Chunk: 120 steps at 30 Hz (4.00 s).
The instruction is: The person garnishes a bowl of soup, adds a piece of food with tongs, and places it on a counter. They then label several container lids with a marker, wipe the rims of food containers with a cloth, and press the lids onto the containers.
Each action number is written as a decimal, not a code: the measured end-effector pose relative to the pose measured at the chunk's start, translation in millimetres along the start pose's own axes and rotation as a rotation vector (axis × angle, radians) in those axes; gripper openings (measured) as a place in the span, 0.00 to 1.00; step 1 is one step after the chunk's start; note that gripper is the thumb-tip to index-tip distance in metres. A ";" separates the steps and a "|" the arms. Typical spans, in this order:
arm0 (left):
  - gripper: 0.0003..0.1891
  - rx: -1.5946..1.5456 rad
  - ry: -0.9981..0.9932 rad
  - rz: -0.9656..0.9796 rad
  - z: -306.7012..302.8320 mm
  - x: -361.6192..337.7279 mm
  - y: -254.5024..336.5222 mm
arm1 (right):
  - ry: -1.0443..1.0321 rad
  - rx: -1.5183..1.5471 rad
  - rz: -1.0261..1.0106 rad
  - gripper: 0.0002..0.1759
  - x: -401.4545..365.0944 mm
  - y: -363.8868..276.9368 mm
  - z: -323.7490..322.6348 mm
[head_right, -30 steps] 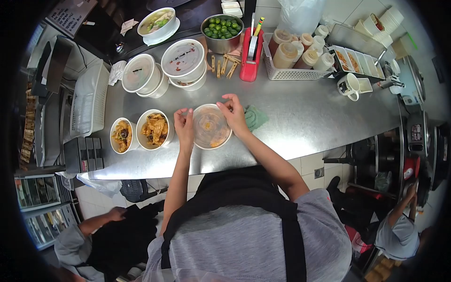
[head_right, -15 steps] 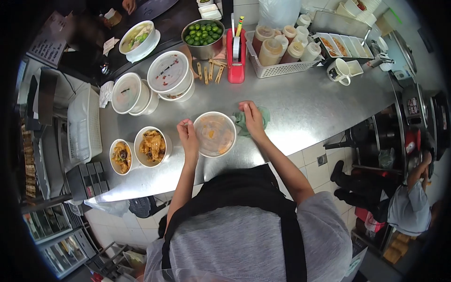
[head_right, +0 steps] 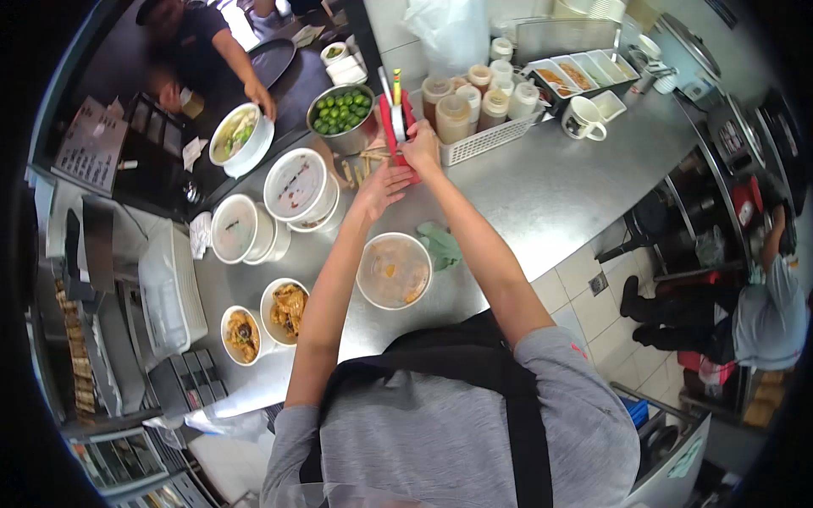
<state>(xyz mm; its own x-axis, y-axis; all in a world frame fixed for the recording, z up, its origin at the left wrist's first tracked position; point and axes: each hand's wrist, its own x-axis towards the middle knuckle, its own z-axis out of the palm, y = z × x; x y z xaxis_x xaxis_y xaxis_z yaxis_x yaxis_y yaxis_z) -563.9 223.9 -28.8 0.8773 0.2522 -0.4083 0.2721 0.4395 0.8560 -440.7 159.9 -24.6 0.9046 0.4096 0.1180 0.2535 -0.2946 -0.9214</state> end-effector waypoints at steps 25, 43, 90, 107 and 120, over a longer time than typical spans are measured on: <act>0.04 0.192 0.407 0.477 9.0 53.4 -28.0 | -0.446 0.426 0.250 0.10 -231.1 -19.9 -147.9; 0.08 -0.116 0.422 0.527 -46.5 -107.8 -127.4 | -0.873 0.371 0.322 0.08 -221.9 50.9 -101.7; 0.12 0.918 0.778 0.948 -13.5 -182.9 -22.2 | 0.184 -0.041 -0.510 0.10 102.1 -51.5 23.4; 0.18 0.318 0.031 0.620 34.2 -243.1 50.1 | -1.145 1.288 -0.112 0.24 -161.9 -190.5 -55.0; 0.14 0.535 0.708 0.311 -3.6 -258.3 -69.2 | -0.448 1.389 0.160 0.28 -125.4 -192.5 -85.9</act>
<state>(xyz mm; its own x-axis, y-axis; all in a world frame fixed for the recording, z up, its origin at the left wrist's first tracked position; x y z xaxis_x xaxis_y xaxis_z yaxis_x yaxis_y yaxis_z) -810.7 131.5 16.3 0.5440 0.8348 -0.0842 0.3660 -0.1458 0.9191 -573.6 91.0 169.8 0.6457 0.7572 0.0986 -0.5973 0.5813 -0.5525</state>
